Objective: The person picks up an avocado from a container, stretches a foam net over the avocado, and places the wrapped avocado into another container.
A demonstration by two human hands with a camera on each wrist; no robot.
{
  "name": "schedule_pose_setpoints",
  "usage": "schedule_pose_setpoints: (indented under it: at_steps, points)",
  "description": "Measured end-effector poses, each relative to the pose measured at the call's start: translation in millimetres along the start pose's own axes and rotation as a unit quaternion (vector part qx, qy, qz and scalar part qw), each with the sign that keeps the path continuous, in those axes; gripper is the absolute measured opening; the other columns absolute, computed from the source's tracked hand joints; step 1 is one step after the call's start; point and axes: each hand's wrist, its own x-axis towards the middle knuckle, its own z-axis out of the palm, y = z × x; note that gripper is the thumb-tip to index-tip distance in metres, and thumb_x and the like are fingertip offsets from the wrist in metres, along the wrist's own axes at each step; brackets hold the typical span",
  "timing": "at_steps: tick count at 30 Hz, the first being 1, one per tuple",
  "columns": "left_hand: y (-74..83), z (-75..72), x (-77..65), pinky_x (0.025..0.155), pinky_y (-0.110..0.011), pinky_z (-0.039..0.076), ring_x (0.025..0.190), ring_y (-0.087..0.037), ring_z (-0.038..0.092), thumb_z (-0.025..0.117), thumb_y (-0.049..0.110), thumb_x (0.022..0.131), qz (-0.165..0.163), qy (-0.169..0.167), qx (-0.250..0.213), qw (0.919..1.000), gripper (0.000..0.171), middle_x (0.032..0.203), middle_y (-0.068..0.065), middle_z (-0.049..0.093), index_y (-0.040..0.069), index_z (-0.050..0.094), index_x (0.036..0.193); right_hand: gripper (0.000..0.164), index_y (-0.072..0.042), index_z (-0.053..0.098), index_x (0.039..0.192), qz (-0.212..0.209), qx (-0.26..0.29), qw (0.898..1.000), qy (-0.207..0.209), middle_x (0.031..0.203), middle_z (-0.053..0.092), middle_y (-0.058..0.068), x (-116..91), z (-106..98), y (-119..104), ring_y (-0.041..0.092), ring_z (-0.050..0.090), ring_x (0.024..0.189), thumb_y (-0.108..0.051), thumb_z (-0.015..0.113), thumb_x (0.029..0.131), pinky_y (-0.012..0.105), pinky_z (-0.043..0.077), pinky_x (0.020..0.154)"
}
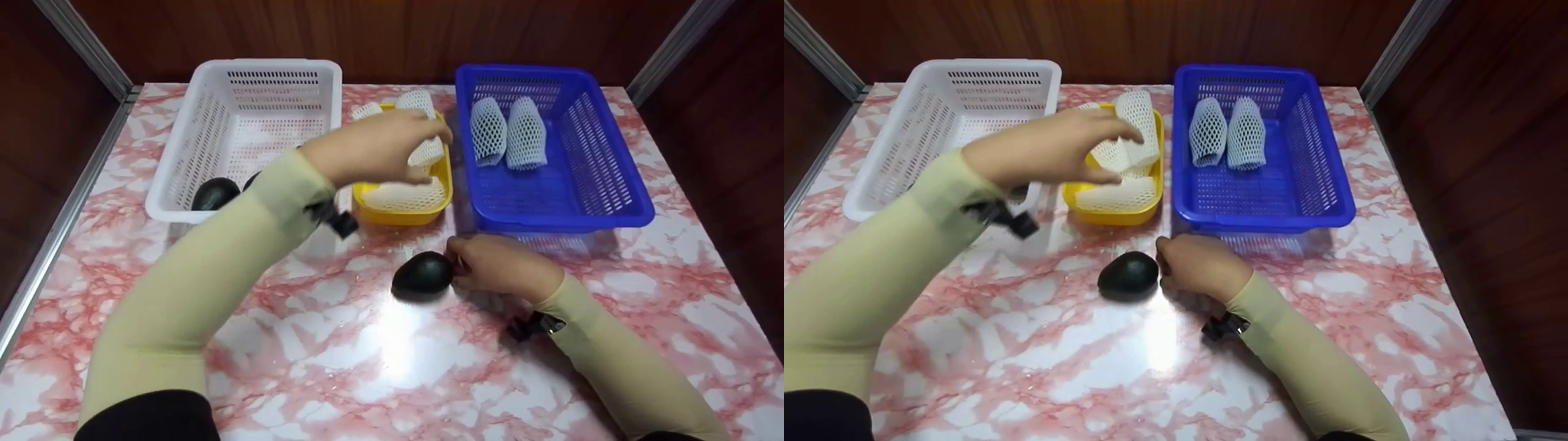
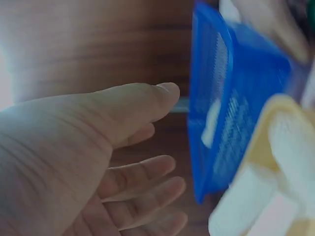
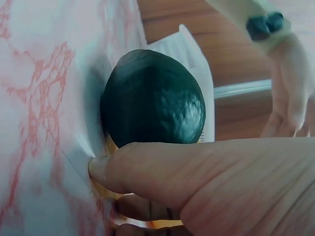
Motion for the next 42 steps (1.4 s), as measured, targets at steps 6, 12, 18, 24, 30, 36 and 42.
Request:
schedule_pose_setpoints:
  at_steps: [6, 12, 18, 24, 30, 36, 42]
  points:
    - [-26.2, -6.5, 41.9, 0.128, -0.048, 0.045, 0.149, -0.034, 0.053, 0.077, 0.028, 0.102, -0.039, -0.021, 0.047, 0.9979, 0.064, 0.165, -0.015, 0.050, 0.022, 0.052, 0.161, 0.020, -0.018, 0.070, 0.103, -0.001, 0.007, 1.000, 0.003, 0.083, 0.070, -0.003, -1, 1, 2, 0.013, 0.066, 0.070, -0.023, 0.085, 0.092, 0.037, 0.057, 0.068]
    - [-49.0, -2.4, 74.2, 0.126, -0.052, 0.047, 0.157, -0.041, 0.042, 0.078, 0.015, 0.101, -0.079, -0.039, 0.077, 0.9931, 0.077, 0.173, -0.019, 0.039, 0.028, 0.043, 0.169, 0.021, -0.020, 0.070, 0.104, 0.001, 0.004, 1.000, 0.004, 0.084, 0.071, -0.004, 0, 2, 1, 0.015, 0.066, 0.073, -0.026, 0.086, 0.092, 0.039, 0.058, 0.070]
    - [-60.4, 11.6, 95.0, 0.123, -0.062, 0.047, 0.165, -0.052, 0.027, 0.070, 0.002, 0.102, -0.092, -0.081, 0.164, 0.9789, 0.084, 0.179, -0.026, 0.025, 0.030, 0.035, 0.173, 0.022, -0.020, 0.069, 0.102, -0.002, -0.004, 1.000, 0.002, 0.082, 0.068, -0.004, 1, 3, -3, 0.015, 0.063, 0.073, -0.025, 0.087, 0.091, 0.036, 0.054, 0.067]
    - [-72.6, 24.7, 103.3, 0.124, -0.066, 0.044, 0.165, -0.052, 0.027, 0.062, 0.006, 0.106, -0.110, -0.078, 0.201, 0.9703, 0.061, 0.179, -0.026, 0.027, 0.024, 0.053, 0.163, 0.023, -0.020, 0.070, 0.103, 0.000, -0.011, 1.000, -0.002, 0.085, 0.068, -0.004, 4, 3, -7, 0.016, 0.064, 0.074, -0.026, 0.088, 0.090, 0.037, 0.055, 0.068]
    - [-74.7, 26.5, 101.8, 0.120, -0.061, 0.051, 0.153, -0.047, 0.046, 0.050, 0.010, 0.112, -0.092, -0.056, 0.224, 0.9687, 0.037, 0.167, -0.026, 0.048, 0.004, 0.070, 0.142, 0.020, -0.022, 0.071, 0.106, 0.016, 0.005, 1.000, -0.016, 0.089, 0.073, -0.004, 4, 1, -6, 0.013, 0.068, 0.071, -0.026, 0.085, 0.093, 0.036, 0.058, 0.068]
    - [-71.9, 18.2, 101.7, 0.107, -0.054, 0.061, 0.116, -0.038, 0.072, 0.051, 0.015, 0.114, -0.067, -0.026, 0.208, 0.9755, 0.032, 0.133, -0.021, 0.076, 0.006, 0.073, 0.135, 0.019, -0.023, 0.070, 0.105, 0.018, 0.012, 1.000, -0.013, 0.088, 0.073, -0.004, 1, -1, -4, 0.012, 0.068, 0.069, -0.028, 0.085, 0.093, 0.036, 0.058, 0.066]
    - [-64.6, 7.8, 94.1, 0.108, -0.052, 0.061, 0.113, -0.036, 0.074, 0.057, 0.021, 0.114, -0.067, 0.014, 0.197, 0.9779, 0.034, 0.134, -0.018, 0.078, 0.010, 0.071, 0.142, 0.020, -0.025, 0.069, 0.102, 0.016, 0.007, 1.000, -0.003, 0.087, 0.073, -0.005, -1, 0, 1, 0.014, 0.068, 0.073, -0.030, 0.085, 0.092, 0.038, 0.058, 0.069]
